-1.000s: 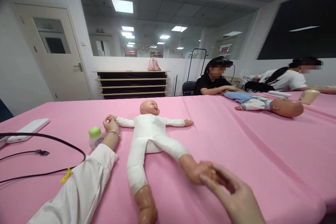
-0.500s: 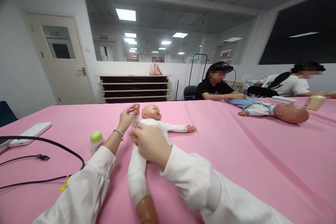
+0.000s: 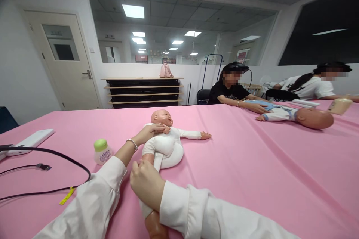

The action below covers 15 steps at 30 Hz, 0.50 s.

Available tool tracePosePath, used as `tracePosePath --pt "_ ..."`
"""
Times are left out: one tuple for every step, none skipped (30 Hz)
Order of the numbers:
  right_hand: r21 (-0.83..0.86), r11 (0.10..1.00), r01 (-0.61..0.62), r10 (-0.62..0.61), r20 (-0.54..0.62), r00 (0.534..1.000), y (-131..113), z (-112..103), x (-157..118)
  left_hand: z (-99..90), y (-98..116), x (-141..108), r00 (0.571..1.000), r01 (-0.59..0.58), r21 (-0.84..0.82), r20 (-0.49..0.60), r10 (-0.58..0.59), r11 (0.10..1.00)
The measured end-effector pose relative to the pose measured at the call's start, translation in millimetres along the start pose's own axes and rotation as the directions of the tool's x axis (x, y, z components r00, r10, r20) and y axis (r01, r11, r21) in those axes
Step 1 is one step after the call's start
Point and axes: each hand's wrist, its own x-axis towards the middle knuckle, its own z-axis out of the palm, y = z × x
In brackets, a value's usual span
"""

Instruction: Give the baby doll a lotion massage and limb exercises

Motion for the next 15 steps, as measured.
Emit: tracePosePath --pt "0.012 1.0 -0.001 0.001 0.001 1.0 0 1 0 -0.1 0 0 1.0 -0.011 0.005 0.0 0.011 1.0" --pt "0.022 1.0 -0.005 0.005 -0.002 1.0 1 2 -1 0.1 1 0 1.0 -0.019 -0.003 -0.001 0.019 1.0" --pt "0.035 0.999 -0.01 0.01 -0.013 1.0 2 3 -2 0.4 2 0 1.0 -0.025 -0.02 0.004 0.025 0.999" --pt "0.054 0.998 -0.011 0.012 -0.034 0.999 3 4 -4 0.8 3 1 1.0 -0.023 -0.042 0.007 0.023 0.999" --pt "0.085 0.996 -0.008 0.014 -0.068 0.998 6 4 -6 1.1 4 2 1.0 -0.009 -0.064 0.007 0.01 0.998" --pt "0.133 0.991 -0.006 0.022 -0.114 0.993 10 2 -9 1.4 5 2 1.0 0.014 -0.08 -0.006 -0.015 0.997" --pt "0.202 0.979 -0.011 0.047 -0.177 0.983 16 0 -12 1.6 6 3 0.999 0.042 -0.088 -0.029 -0.044 0.995" --pt "0.289 0.957 -0.02 0.096 -0.251 0.963 22 -5 -17 1.6 6 3 0.995 0.069 -0.085 -0.063 -0.074 0.994" --pt "0.386 0.922 -0.032 0.169 -0.326 0.93 28 -10 -23 1.5 6 4 0.989 0.095 -0.067 -0.111 -0.102 0.993" --pt "0.481 0.875 -0.05 0.266 -0.392 0.881 35 -17 -30 1.4 6 4 0.977 0.121 -0.038 -0.171 -0.125 0.992" --pt "0.567 0.821 -0.075 0.379 -0.441 0.814 41 -24 -38 1.3 6 3 0.961 0.148 0.004 -0.235 -0.143 0.989" --pt "0.636 0.764 -0.104 0.49 -0.469 0.735 47 -30 -48 1.2 6 2 0.938 0.186 0.051 -0.308 -0.161 0.981" --pt "0.688 0.709 -0.151 0.6 -0.478 0.641 51 -35 -59 1.2 5 2 0.902 0.236 0.09 -0.391 -0.183 0.968" --pt "0.73 0.651 -0.208 0.7 -0.472 0.537 53 -38 -71 1.1 4 0 0.853 0.29 0.11 -0.48 -0.205 0.951" --pt "0.766 0.583 -0.269 0.784 -0.446 0.431 54 -40 -85 1.1 4 -1 0.799 0.337 0.11 -0.56 -0.222 0.935"
